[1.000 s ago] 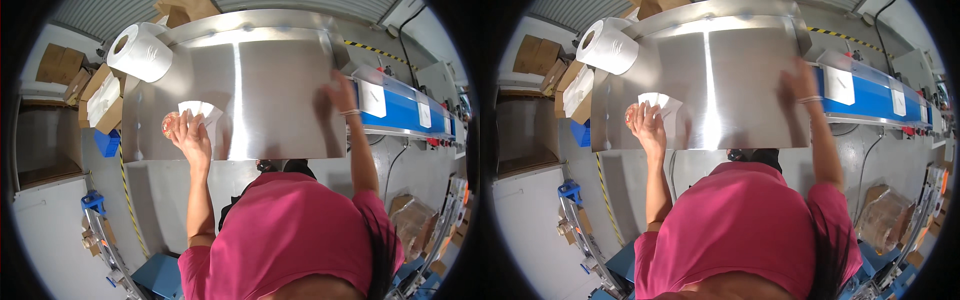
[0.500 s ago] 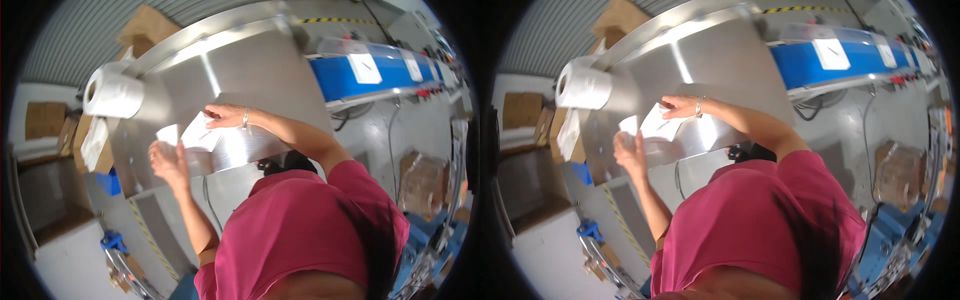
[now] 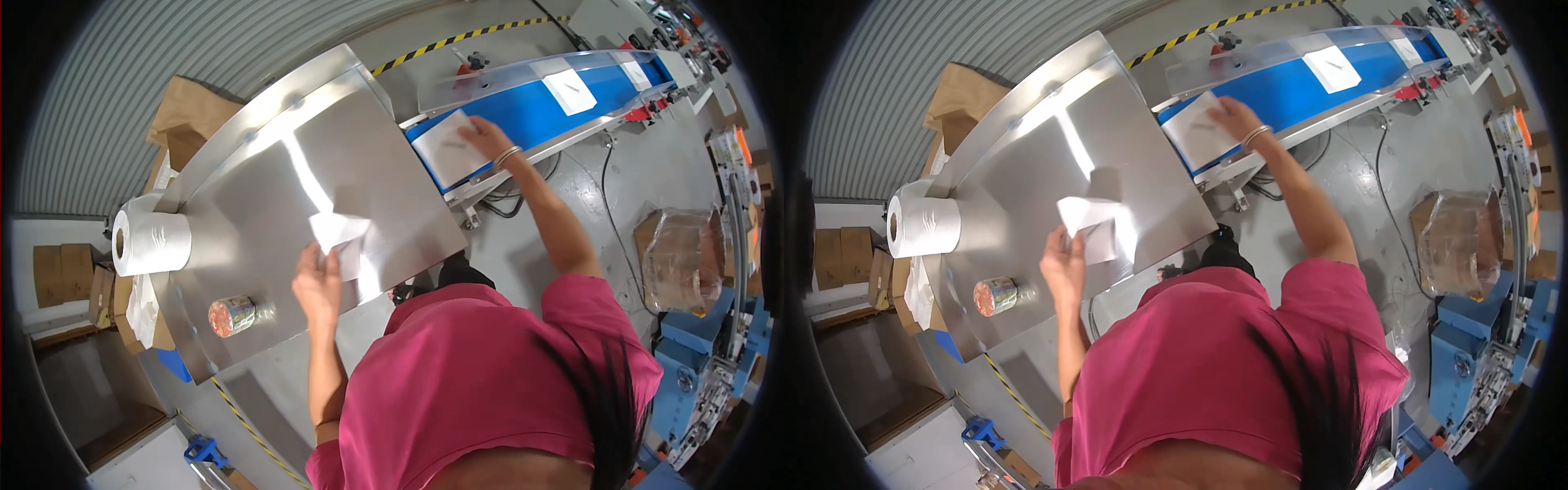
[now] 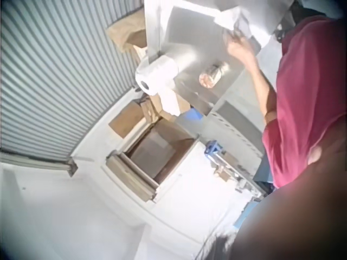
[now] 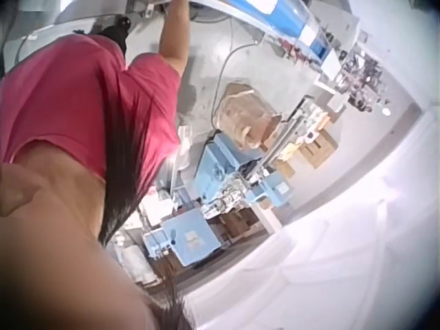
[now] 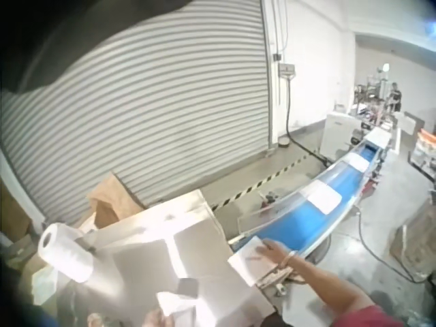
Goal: Operating a tissue paper processing machine and organizing stacks of paper on a conveyor belt.
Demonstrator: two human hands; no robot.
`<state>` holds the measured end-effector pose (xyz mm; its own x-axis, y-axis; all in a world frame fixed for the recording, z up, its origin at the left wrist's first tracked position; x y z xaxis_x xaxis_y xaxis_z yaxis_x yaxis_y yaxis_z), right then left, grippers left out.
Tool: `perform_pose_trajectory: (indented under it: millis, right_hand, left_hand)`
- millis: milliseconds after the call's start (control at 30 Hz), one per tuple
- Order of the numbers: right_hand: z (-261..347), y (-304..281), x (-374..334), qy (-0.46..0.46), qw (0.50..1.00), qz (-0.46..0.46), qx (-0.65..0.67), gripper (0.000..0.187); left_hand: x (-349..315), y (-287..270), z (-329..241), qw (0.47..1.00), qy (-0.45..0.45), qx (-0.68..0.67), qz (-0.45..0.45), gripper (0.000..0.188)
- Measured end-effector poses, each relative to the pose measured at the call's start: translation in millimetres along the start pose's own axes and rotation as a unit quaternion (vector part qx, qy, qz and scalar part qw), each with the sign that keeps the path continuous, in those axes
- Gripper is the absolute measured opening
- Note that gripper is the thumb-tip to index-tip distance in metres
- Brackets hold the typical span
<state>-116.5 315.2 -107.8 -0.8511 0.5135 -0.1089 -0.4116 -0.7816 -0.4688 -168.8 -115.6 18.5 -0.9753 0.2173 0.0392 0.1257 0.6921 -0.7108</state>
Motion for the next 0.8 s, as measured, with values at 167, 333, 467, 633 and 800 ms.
perform_pose_trajectory:
  millis: [167,333,467,633,800]
  right_hand:
    - [-41.0,-112.7,26.5,0.042,0.955,-0.145,-0.254,0.049]
    - [32.4,-97.0,-9.9,-0.156,0.888,-0.223,-0.371,0.05]
    - [102.4,14.4,-59.4,-0.225,0.966,0.097,-0.078,0.051]
    - [134.5,87.2,-92.5,-0.192,0.947,0.258,0.015,0.05]
    - [146.5,108.0,-100.0,-0.195,0.929,0.31,0.051,0.049]
  left_hand:
    - [-12.6,46.2,-61.6,0.995,0.098,-0.006,0.021,0.04]
    - [-18.6,53.8,-73.8,0.991,0.135,-0.019,0.006,0.036]
    - [-22.8,49.3,-71.4,0.992,0.121,-0.024,-0.012,0.034]
    - [-24.9,51.5,-69.8,0.993,0.113,-0.019,-0.006,0.035]
    - [-27.0,58.9,-64.4,0.992,0.113,-0.052,0.028,0.034]
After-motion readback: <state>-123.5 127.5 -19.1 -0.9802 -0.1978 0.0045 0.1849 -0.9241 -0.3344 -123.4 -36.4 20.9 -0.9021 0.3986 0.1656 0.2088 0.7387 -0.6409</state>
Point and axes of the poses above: each hand's wrist, its own x-axis towards the middle knuckle, its own y-axis out of the palm, z = x × y, the point moved 9 cm from there along x, towards the middle knuckle, and after that the axes turned 4 degrees about -x, right-handed, at the moved point
